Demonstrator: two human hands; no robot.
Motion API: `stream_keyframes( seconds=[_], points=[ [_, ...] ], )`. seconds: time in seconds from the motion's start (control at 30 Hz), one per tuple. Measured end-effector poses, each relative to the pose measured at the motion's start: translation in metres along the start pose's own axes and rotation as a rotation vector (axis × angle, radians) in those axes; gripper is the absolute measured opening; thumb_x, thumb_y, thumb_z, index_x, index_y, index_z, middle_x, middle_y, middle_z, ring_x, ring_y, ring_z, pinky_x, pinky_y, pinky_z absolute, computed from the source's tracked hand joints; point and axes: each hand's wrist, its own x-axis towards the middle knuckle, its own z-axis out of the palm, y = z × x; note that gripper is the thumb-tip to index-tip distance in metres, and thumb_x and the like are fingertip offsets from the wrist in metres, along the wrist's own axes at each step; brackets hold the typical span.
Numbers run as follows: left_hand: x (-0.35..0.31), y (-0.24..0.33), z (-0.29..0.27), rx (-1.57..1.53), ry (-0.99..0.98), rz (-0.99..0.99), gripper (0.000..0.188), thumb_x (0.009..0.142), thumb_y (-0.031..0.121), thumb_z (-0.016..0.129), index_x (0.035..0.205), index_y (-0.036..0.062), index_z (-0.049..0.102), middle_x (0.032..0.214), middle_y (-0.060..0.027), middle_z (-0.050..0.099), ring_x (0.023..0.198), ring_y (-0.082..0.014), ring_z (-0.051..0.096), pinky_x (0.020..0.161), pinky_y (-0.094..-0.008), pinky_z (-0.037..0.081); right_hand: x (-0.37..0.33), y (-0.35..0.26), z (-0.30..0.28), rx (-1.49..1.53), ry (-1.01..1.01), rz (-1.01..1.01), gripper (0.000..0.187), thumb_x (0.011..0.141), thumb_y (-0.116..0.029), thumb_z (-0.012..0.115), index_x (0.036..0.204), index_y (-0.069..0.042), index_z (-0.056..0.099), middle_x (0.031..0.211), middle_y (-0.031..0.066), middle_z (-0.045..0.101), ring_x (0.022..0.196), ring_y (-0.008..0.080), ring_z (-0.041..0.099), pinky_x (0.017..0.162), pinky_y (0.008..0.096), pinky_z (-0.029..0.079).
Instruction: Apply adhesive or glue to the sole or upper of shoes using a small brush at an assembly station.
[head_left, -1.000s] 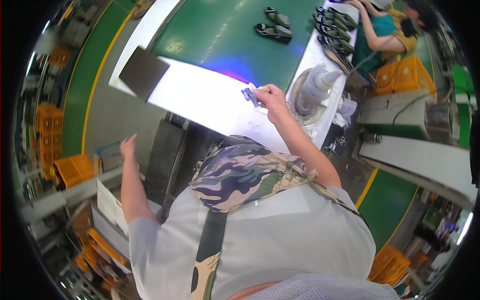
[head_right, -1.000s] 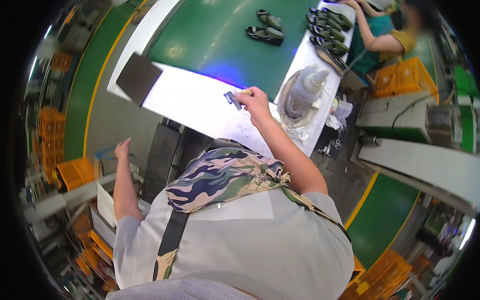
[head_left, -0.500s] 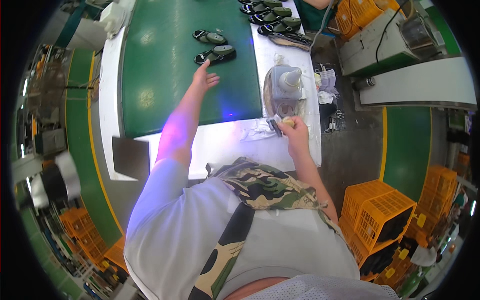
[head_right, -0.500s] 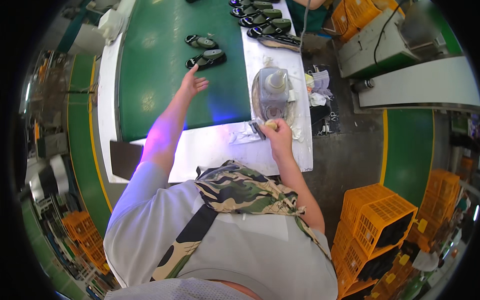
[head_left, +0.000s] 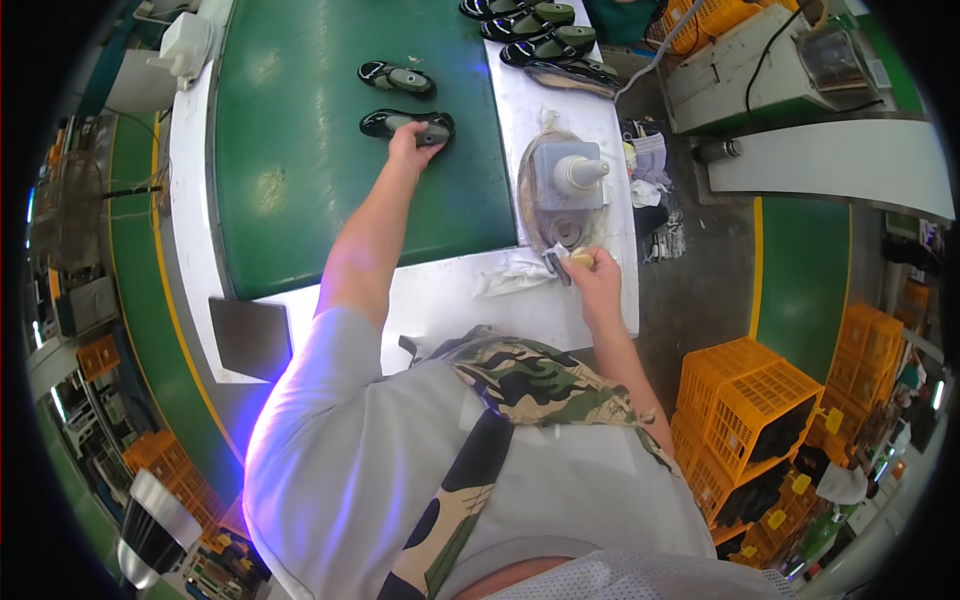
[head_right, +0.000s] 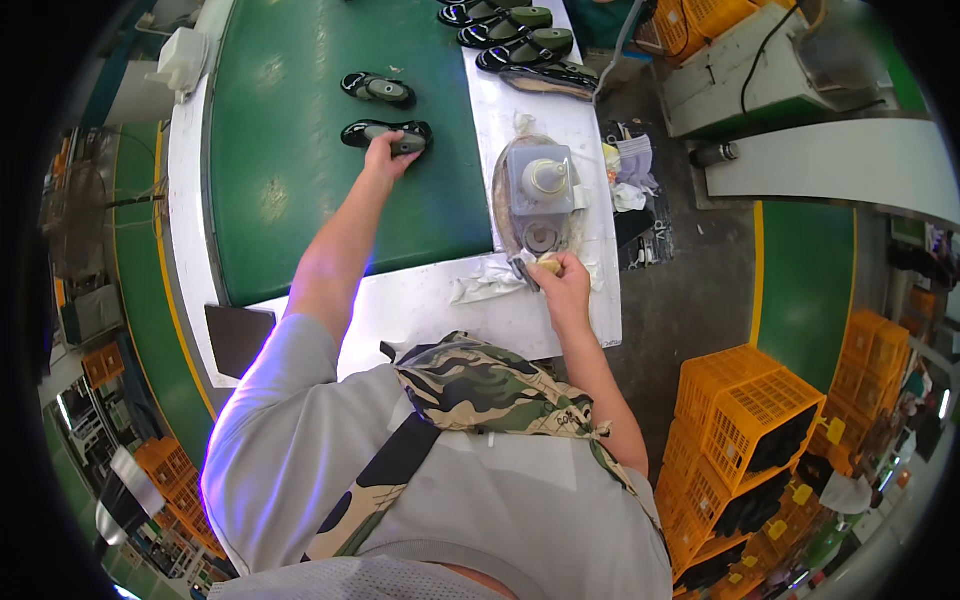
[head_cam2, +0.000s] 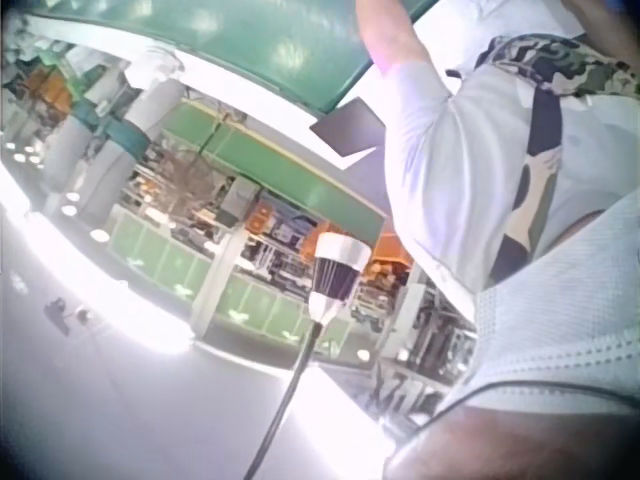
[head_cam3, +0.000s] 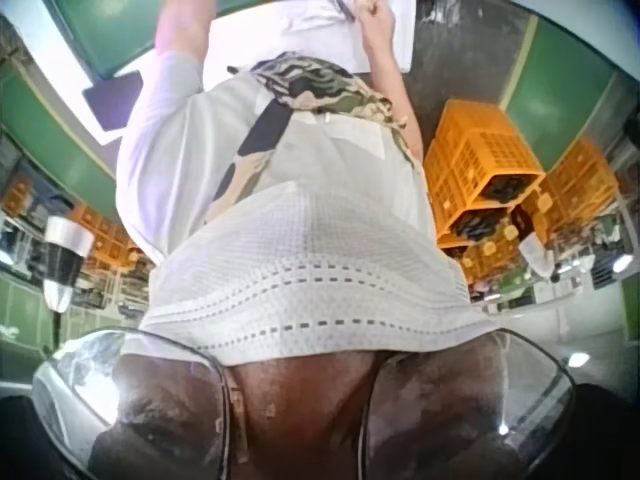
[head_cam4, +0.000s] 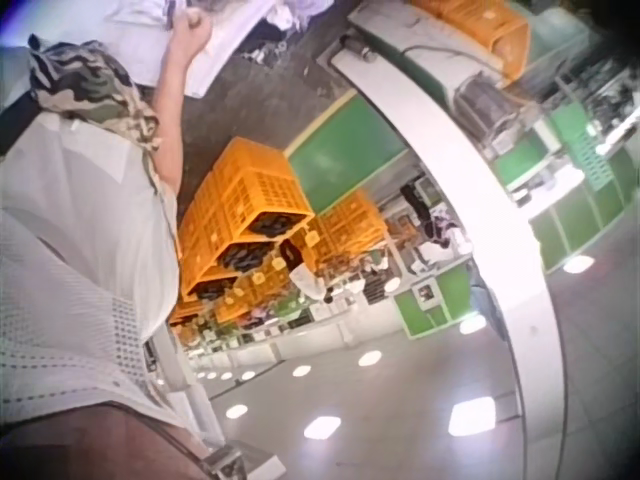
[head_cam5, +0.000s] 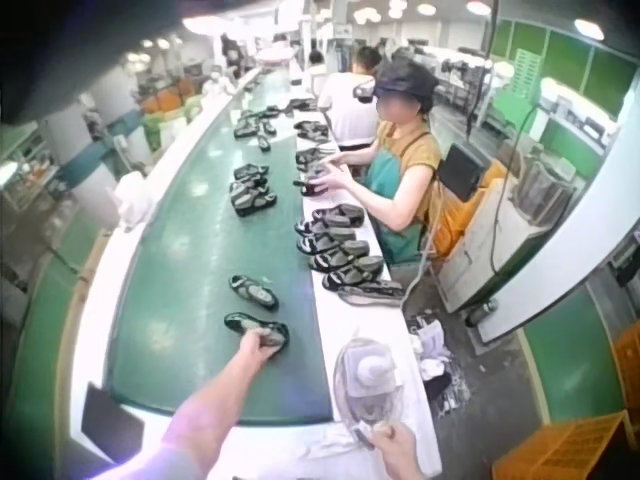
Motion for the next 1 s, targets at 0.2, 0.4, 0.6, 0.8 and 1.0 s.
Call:
stream_keyframes(
  seconds=[0.2, 0.4, 0.6, 0.8, 1.0],
  points=[
    [-0.071, 0.002, -0.078, 0.008, -0.535, 0.167, 0.053, 0.081, 0.003, 0.066, 0.13, -0.0001, 0.046, 0.127, -0.0171, 0.057, 0.118, -0.0352, 0.056, 0.102, -0.056, 0.045, 0.0, -0.015, 0.019, -0.014, -0.134, -0.062, 0.017, 0.08, -0.005, 0.075, 0.085, -0.005, 0.059, 0.078, -0.003, 0.057, 0.067, 0.0044, 0.05, 0.06, 0.0209, 0.04],
    [-0.224, 0.041, -0.066, -0.012, -0.856, 0.374, 0.062, 0.077, 0.003, 0.071, 0.133, 0.001, 0.046, 0.127, -0.0139, 0.059, 0.116, -0.0312, 0.059, 0.102, -0.0478, 0.047, -0.006, -0.034, 0.029, 0.032, -0.211, -0.12, 0.017, 0.08, -0.005, 0.075, 0.085, -0.006, 0.059, 0.077, -0.0014, 0.059, 0.065, 0.0058, 0.052, 0.058, 0.0214, 0.042],
    [-0.307, 0.013, -0.093, 0.513, -0.576, 0.935, 0.062, 0.062, 0.0, 0.084, 0.117, 0.0019, 0.054, 0.11, -0.0085, 0.063, 0.103, -0.0211, 0.062, 0.094, -0.0358, 0.05, -0.01, -0.075, 0.067, -0.007, -0.296, -0.165, 0.016, 0.081, -0.007, 0.073, 0.091, -0.004, 0.06, 0.081, 0.0005, 0.061, 0.067, 0.0081, 0.055, 0.061, 0.0231, 0.044],
    [-0.375, 0.001, -0.118, 0.966, -0.475, 1.452, 0.06, 0.069, 0.006, 0.084, 0.122, -0.0007, 0.056, 0.117, -0.0126, 0.065, 0.105, -0.0218, 0.065, 0.094, -0.0339, 0.052, -0.035, -0.095, 0.136, 0.091, -0.612, -0.35, 0.025, 0.074, -0.004, 0.08, 0.089, -0.001, 0.06, 0.079, 0.0028, 0.06, 0.068, 0.009, 0.057, 0.06, 0.0239, 0.047],
    [-0.43, 0.001, -0.138, 1.164, -0.288, 1.952, 0.051, 0.069, 0.005, 0.082, 0.115, 0.0004, 0.059, 0.11, -0.017, 0.067, 0.099, -0.032, 0.067, 0.087, -0.0369, 0.054, -0.061, -0.092, 0.174, 0.119, -0.792, -0.372, 0.024, 0.075, -0.001, 0.078, 0.09, -0.001, 0.059, 0.081, 0.0033, 0.061, 0.069, 0.01, 0.057, 0.062, 0.0239, 0.047]
  ],
)
